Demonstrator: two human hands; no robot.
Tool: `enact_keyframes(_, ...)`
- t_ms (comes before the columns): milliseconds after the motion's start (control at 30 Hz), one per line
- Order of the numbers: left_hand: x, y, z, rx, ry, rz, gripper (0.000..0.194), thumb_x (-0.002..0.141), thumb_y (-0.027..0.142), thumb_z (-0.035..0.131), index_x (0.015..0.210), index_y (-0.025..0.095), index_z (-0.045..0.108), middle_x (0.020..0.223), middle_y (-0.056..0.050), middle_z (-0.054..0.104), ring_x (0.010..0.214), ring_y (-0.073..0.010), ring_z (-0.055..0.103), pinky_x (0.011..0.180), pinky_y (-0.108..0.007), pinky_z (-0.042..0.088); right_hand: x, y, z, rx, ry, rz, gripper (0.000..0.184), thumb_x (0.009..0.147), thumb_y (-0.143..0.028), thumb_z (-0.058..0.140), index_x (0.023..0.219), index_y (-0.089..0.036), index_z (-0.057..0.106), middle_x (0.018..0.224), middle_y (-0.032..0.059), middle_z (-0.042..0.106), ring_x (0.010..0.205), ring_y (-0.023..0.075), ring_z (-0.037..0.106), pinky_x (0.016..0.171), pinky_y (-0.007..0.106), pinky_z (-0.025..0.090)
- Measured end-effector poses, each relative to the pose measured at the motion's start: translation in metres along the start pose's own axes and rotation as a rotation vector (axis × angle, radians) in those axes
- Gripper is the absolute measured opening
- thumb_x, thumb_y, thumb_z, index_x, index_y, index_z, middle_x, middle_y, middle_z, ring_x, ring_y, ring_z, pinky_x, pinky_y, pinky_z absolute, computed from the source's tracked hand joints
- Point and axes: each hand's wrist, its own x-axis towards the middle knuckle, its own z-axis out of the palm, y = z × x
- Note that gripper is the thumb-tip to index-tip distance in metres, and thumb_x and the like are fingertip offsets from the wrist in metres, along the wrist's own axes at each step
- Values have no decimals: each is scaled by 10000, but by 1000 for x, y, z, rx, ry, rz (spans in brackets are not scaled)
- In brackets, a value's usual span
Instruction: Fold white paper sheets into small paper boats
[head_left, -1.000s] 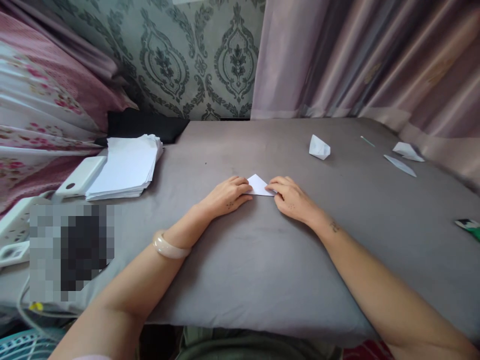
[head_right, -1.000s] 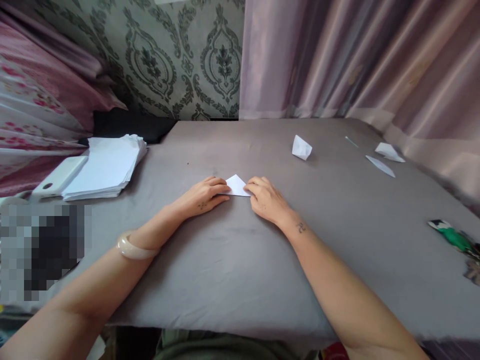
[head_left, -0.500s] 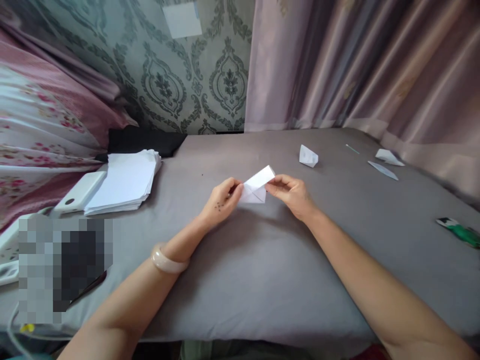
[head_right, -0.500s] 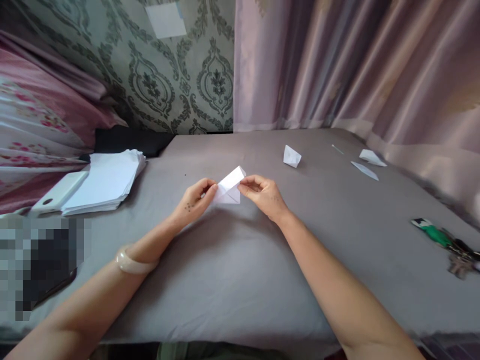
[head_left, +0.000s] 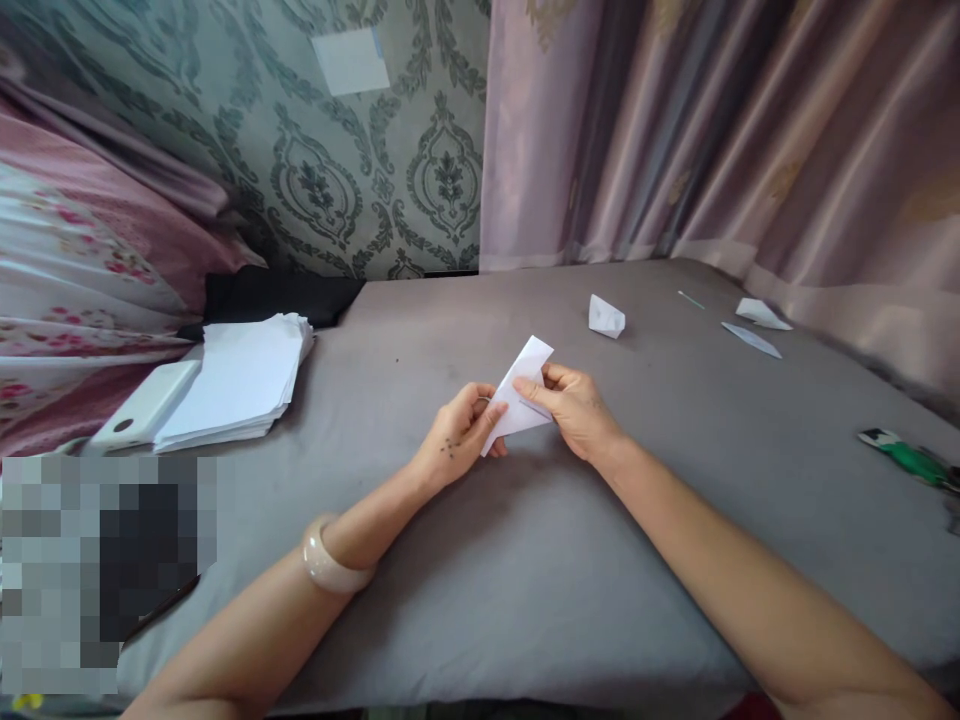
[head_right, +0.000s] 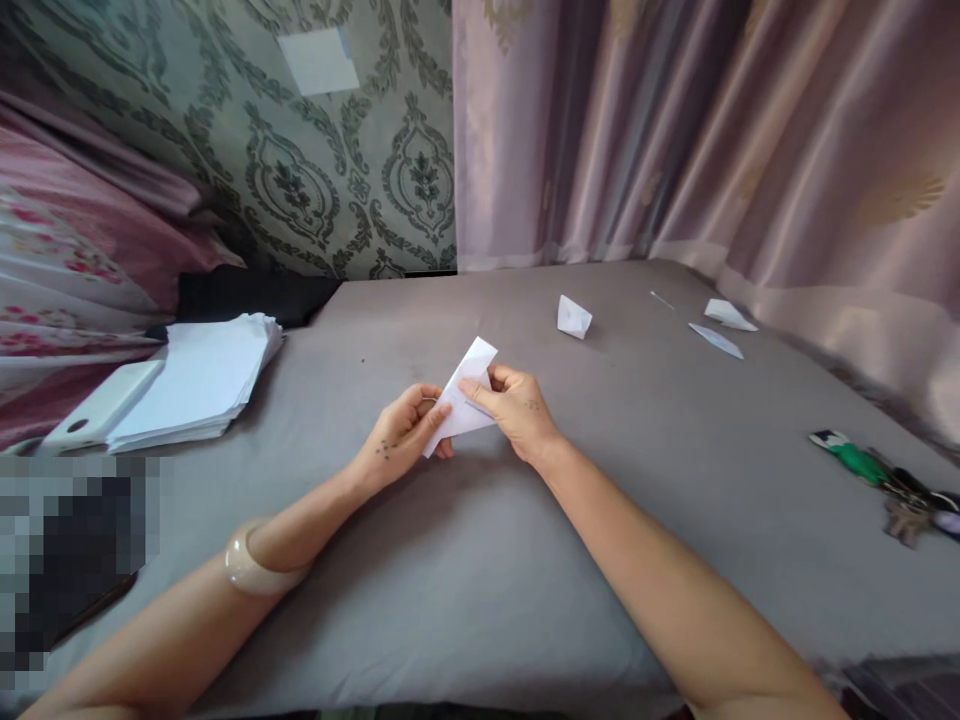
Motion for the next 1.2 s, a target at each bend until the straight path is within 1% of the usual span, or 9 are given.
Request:
enact_keyframes(133, 3, -3, 4, -242, -102, -150, 417, 761, 455, 742, 958, 130, 572, 809, -65, 710, 678, -162, 698, 656, -286, 566, 6, 1, -10, 45, 57, -7, 298, 605, -357, 838, 814, -182, 720, 779, 8, 708, 686, 143, 621, 691, 299, 497)
enact_keyframes(267, 4, -1, 2, -352, -235, -288, 371, 804, 448, 708, 940, 111, 629, 939, -126, 724, 789, -194, 723, 711, -304, 581, 7, -3, -13, 28, 85, 10, 307, 557, -359, 860, 775, -187, 728, 733, 1, 701, 648, 141, 611, 661, 302, 506)
enact_keyframes(433, 7, 1, -7, -367, -354, -327, 384, 801, 446, 712, 996, 118, 667, 1000, -148, 728, 853, -216, 719, 726, -312, 578, 6, -11, -15, 30, 41, 40, 323, 546, -383, 862, 771, -192, 729, 762, 12, 711, 668, 156, 623, 655, 307, 516)
enact_keyframes(500, 10, 4, -10, -283, -203, -256, 383, 768, 423, 746, 1010, 132, 682, 1018, -130, 729, 912, -216, 701, 755, -307, 567, 4, -14, -17, -25, 38, 9, 298, 574, -389, 845, 766, -196, 724, 769, 11, 710, 674, 155, 619, 658, 306, 508)
enact_keyframes(633, 11, 12, -13, -233, 261, -33, 371, 730, 387, 774, 1007, 156, 688, 992, -95, 726, 971, -216, 663, 670, -258, 551, -1, -17, -15, -314, -20, -106, 233, 659, -383, 784, 782, -198, 715, 755, 8, 695, 673, 160, 596, 645, 304, 470)
enact_keyframes(733, 8, 16, -9, -330, 220, -20, 400, 750, 395, 751, 1071, 168, 676, 1000, -97, 716, 973, -229, 656, 566, -236, 543, -7, -15, -8, -532, -67, -184, 190, 731, -369, 716, 826, -205, 707, 731, -1, 674, 664, 163, 579, 610, 294, 434)
enact_keyframes(900, 8, 12, 0, -471, 180, -30, 301, 743, 364, 761, 962, 163, 713, 979, -66, 707, 843, -169, 662, 625, -260, 582, -17, -16, 5, -819, -51, -324, 97, 806, -308, 635, 792, -216, 662, 722, 1, 653, 677, 161, 580, 628, 288, 427)
enact_keyframes(1067, 10, 15, 3, -615, 242, -14, 246, 751, 338, 762, 906, 153, 718, 900, -48, 709, 813, -155, 673, 663, -266, 599, -25, -16, 15, -863, 136, -585, 236, 826, -254, 643, 1051, -231, 575, 970, 49, 668, 838, 184, 636, 734, 297, 495)
enact_keyframes(1200, 9, 22, 5, -671, 278, -29, 244, 756, 323, 765, 890, 124, 723, 839, -54, 716, 783, -147, 687, 731, -282, 601, -30, -14, 19, -994, 183, -832, 166, 907, -219, 539, 1065, -244, 583, 1032, 71, 620, 917, 187, 628, 742, 299, 512)
